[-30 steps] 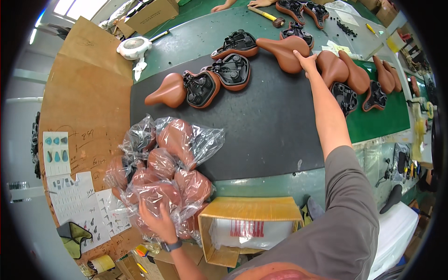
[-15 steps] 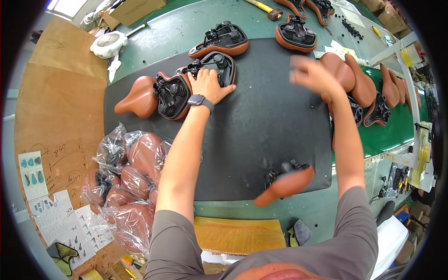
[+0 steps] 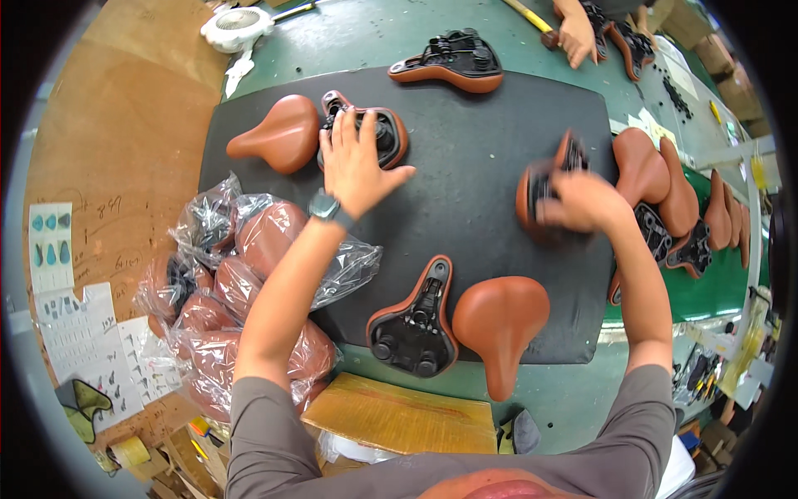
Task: Folding a cardboard box and packing individually bagged bicycle seats into it.
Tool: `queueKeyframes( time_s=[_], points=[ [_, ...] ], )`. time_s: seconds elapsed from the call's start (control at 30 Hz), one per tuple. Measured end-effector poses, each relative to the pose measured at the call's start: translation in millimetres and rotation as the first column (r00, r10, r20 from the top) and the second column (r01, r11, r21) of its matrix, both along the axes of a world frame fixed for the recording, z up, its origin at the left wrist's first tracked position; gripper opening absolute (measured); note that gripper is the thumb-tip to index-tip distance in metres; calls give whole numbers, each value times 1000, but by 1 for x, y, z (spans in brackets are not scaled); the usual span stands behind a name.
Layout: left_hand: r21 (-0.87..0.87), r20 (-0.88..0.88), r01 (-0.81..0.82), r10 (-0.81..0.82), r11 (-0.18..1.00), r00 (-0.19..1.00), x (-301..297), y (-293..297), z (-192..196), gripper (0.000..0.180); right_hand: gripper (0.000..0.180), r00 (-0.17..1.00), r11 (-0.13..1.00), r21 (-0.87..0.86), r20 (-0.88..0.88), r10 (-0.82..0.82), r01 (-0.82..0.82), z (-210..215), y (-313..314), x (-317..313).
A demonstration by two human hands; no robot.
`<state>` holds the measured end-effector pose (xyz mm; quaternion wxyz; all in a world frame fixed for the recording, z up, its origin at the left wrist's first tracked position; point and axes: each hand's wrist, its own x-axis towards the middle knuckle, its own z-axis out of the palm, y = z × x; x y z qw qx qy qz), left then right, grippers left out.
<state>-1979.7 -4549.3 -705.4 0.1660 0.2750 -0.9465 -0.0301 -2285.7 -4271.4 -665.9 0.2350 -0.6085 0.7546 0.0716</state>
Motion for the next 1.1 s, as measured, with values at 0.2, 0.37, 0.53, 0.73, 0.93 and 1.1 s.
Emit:
queueKeyframes(
  time_s=[0.2, 0.37, 0.53, 0.73, 0.93, 1.1],
  points=[
    [-103, 167, -147, 163, 984, 972, 18, -18, -45, 95, 39, 969, 782, -619, 141, 204, -75, 15, -149, -12],
    [182, 68, 506, -524, 843, 849, 41, 17, -4, 45, 76, 962, 629, -775, -211, -175, -56, -124, -267, -89],
    [347, -12, 494, -522, 798, 853, 67, 34, 55, 29, 62, 958, 717, -693, -246, -144, -71, -102, -224, -32],
    [-185, 581, -284, 338, 941, 741, 112, -176, -18, 137, 69, 985, 836, -526, 28, -169, 158, -102, -39, 34],
    [-620, 259, -165, 399, 767, 880, 127, -190, -92, 119, 74, 857, 757, -413, 144, -495, 507, -67, 118, 94],
    [-52, 357, -279, 279, 959, 892, 36, -89, -9, 107, 79, 726, 607, -471, 114, -678, 640, -52, 251, 119]
  ],
)
